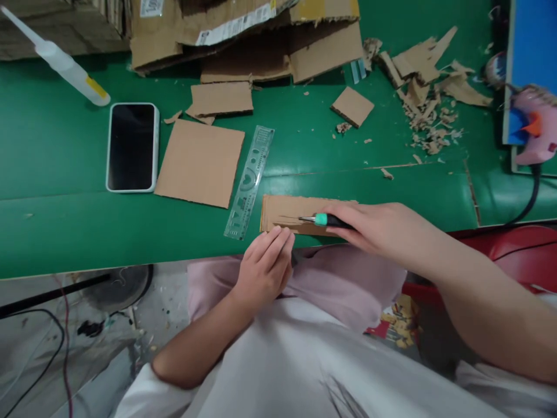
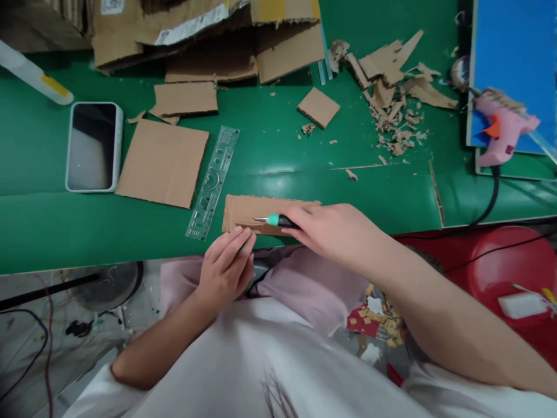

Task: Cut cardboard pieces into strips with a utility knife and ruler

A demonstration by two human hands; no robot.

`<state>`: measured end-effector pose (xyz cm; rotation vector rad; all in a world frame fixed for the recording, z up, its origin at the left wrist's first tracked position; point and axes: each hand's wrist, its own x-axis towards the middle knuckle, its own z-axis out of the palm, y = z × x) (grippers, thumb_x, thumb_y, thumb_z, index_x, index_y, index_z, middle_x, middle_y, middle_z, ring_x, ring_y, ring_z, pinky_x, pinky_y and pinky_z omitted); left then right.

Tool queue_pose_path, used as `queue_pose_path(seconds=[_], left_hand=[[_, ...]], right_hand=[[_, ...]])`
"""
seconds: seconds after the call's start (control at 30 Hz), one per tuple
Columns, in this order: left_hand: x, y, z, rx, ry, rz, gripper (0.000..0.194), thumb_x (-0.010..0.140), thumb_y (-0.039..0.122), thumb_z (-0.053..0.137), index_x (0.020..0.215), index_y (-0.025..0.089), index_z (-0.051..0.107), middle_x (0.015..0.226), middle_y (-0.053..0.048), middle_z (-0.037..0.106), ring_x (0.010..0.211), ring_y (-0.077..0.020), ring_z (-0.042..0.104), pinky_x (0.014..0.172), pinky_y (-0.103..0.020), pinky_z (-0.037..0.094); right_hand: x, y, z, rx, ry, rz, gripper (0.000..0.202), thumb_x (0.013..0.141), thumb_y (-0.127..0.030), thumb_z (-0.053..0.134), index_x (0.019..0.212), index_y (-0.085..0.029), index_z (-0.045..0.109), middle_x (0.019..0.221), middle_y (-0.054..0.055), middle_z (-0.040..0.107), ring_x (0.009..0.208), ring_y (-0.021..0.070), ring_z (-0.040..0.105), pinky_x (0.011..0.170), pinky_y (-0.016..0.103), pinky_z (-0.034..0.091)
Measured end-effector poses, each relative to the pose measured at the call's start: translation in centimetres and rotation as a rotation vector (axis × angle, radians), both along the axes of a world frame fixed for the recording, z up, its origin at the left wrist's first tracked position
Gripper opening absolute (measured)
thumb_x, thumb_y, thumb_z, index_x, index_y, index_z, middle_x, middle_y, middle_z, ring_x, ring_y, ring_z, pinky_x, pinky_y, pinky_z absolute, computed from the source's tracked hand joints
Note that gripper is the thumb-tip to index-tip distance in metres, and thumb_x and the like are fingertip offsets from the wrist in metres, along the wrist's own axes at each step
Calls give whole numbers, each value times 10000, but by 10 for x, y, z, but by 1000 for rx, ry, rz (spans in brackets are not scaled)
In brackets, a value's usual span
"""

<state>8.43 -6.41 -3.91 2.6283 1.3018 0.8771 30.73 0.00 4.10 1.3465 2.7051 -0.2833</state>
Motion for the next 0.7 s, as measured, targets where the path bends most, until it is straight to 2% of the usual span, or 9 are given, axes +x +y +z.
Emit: queue_pose_path(seconds=[0.1, 0.2, 0.3, 0.43, 0.6, 0.7], left_hand=[[2, -3, -1, -13, 26, 80, 396, 813, 169, 517, 1206, 142, 558, 1166, -61, 659, 1147, -198, 557, 1081, -350, 279], [3, -6, -2, -7, 40, 157, 412, 794, 182, 546, 1202, 133, 567, 1173, -85, 653, 1138, -212, 562, 1051, -342, 288], [2, -7, -1, -14, 43, 164, 436, 782, 184, 563, 1207, 84, 559, 1171, -130, 646, 1137, -220, 561, 1002, -316, 340], [1, -7, 0, -13, 46, 174, 419, 793, 191, 562, 1199, 88, 568, 1143, -106, 664, 1123, -209, 570, 1029, -301, 313], [2, -7, -2, -11, 5, 184, 435, 811, 183, 539, 1237, 94, 541, 1134, -100, 667, 1142, -199, 566, 1061, -289, 277], [2, -7, -3, -18, -10, 189, 458, 814, 180, 527, 1265, 102, 517, 1141, -90, 663, 1145, -193, 564, 1051, -287, 291]], right_hand=[[-10, 1, -1, 130, -166, 139, 306, 940, -365, 343, 1066, -185, 556, 847, 51, 672, 487, 138, 548, 420, 242, 210], [-16, 3, 3, 180, -256, 216, 259, 927, -323, 368, 1015, -178, 564, 800, 36, 638, 404, 100, 431, 416, 246, 125], [-19, 5, 8, 182, -273, 244, 222, 913, -285, 389, 985, -171, 564, 785, 35, 620, 433, 103, 430, 435, 246, 115], [-23, 8, 9, 162, -275, 253, 215, 910, -264, 378, 954, -169, 565, 769, 46, 616, 462, 115, 448, 454, 250, 110], [-29, 10, 11, 73, -309, 202, 261, 911, -339, 370, 1007, -194, 565, 769, 54, 637, 443, 126, 454, 453, 247, 117], [-33, 11, 14, 48, -338, 190, 244, 897, -363, 397, 991, -212, 565, 671, 31, 619, 406, 126, 433, 439, 241, 104]])
